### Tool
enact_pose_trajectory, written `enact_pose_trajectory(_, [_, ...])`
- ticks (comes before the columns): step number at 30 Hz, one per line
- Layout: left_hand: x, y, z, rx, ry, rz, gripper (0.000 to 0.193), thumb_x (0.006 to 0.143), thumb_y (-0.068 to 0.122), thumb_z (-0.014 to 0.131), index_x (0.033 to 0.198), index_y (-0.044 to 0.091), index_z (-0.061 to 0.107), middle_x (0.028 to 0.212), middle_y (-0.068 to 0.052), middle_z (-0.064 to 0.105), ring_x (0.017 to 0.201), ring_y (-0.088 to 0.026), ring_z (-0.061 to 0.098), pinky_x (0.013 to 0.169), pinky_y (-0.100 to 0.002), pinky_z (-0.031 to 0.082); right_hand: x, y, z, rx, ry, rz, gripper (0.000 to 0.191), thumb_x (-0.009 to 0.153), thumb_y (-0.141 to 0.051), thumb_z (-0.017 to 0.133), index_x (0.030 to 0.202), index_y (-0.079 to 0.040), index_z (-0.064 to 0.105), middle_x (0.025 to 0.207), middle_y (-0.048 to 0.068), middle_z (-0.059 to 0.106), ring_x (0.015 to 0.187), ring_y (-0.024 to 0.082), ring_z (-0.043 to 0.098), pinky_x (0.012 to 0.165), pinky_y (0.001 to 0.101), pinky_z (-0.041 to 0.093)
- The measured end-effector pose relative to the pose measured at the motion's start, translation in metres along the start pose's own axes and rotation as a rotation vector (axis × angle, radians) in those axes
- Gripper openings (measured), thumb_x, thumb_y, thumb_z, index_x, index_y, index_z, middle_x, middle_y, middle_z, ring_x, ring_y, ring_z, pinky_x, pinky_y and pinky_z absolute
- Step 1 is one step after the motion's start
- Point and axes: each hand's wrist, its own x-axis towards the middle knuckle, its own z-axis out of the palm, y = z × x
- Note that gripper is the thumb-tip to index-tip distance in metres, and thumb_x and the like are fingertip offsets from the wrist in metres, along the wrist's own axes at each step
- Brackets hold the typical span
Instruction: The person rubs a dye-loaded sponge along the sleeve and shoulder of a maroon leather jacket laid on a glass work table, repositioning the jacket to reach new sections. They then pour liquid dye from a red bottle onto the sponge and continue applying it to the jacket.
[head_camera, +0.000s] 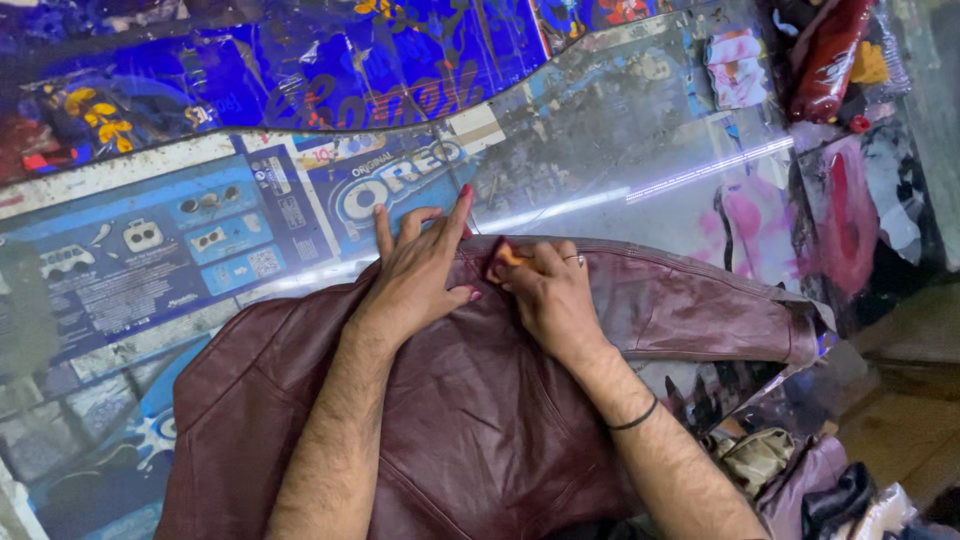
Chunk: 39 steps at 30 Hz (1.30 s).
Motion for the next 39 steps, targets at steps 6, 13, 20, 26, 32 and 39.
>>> enact_pose_trajectory(6, [0.001, 0.002, -0.002, 0.003, -0.037, -0.028, 0.129, 0.067, 0.031, 0.091, 0.16, 0.02, 0.002, 0.138, -0.001, 0.06, 0.141, -0.029, 0.036, 0.116, -0.072, -0.01, -0.014, 0.047, -0.047, -0.283, -0.04, 0.269, 0.02, 0.083, -0.005, 0.078, 0.101, -0.013, 0.08, 0.111, 0.007, 0.069, 0.103, 0.033, 0.058, 0.087, 0.0442, 0.047])
enact_pose_trajectory(13, [-0.005, 0.028, 0.006, 0.177, 0.117, 0.07, 0.105, 0.074, 0.028, 0.086, 0.16, 0.016, 0.027, 0.135, -0.008, 0.059, 0.138, -0.034, 0.04, 0.117, -0.07, 0.008, -0.064, 0.081, -0.106, -0.103, 0.239, 0.457, 0.028, 0.089, -0.009, 0.081, 0.116, -0.009, 0.074, 0.122, 0.013, 0.066, 0.115, 0.033, 0.059, 0.097, 0.0418, 0.048])
enact_pose_trajectory(20, [-0.008, 0.076, 0.061, 0.21, 0.259, -0.012, 0.103, 0.075, 0.037, 0.086, 0.157, 0.003, 0.032, 0.136, -0.016, 0.058, 0.13, -0.035, 0.043, 0.106, -0.057, 0.026, -0.068, 0.086, -0.082, -0.034, 0.339, 0.369, 0.029, 0.089, -0.008, 0.08, 0.117, -0.009, 0.073, 0.124, 0.015, 0.064, 0.118, 0.034, 0.056, 0.1, 0.0428, 0.046])
enact_pose_trajectory(26, [-0.012, 0.057, 0.074, 0.207, 0.296, -0.019, 0.115, 0.068, 0.04, 0.088, 0.157, 0.0, 0.025, 0.139, -0.018, 0.057, 0.135, -0.034, 0.043, 0.111, -0.056, 0.022, -0.055, 0.094, -0.051, -0.255, 0.037, 0.167, 0.028, 0.085, -0.004, 0.071, 0.105, -0.022, 0.079, 0.12, 0.005, 0.067, 0.11, 0.03, 0.057, 0.089, 0.0432, 0.045])
enact_pose_trajectory(32, [-0.015, 0.046, 0.078, 0.209, 0.313, 0.019, 0.117, 0.069, 0.037, 0.088, 0.158, 0.0, 0.022, 0.14, -0.018, 0.056, 0.136, -0.034, 0.042, 0.113, -0.055, 0.022, -0.072, 0.118, -0.063, -0.345, 0.247, 0.264, 0.021, 0.086, -0.012, 0.07, 0.105, -0.016, 0.078, 0.121, 0.008, 0.064, 0.11, 0.034, 0.054, 0.09, 0.0484, 0.043])
enact_pose_trajectory(39, [-0.016, 0.053, 0.076, 0.212, 0.365, 0.047, 0.107, 0.071, 0.036, 0.086, 0.157, 0.006, 0.03, 0.141, -0.018, 0.056, 0.141, -0.034, 0.039, 0.116, -0.056, 0.019, -0.089, 0.136, -0.094, -0.317, 0.181, 0.42, 0.019, 0.087, -0.016, 0.076, 0.105, -0.021, 0.077, 0.12, 0.002, 0.065, 0.114, 0.03, 0.055, 0.09, 0.0469, 0.041])
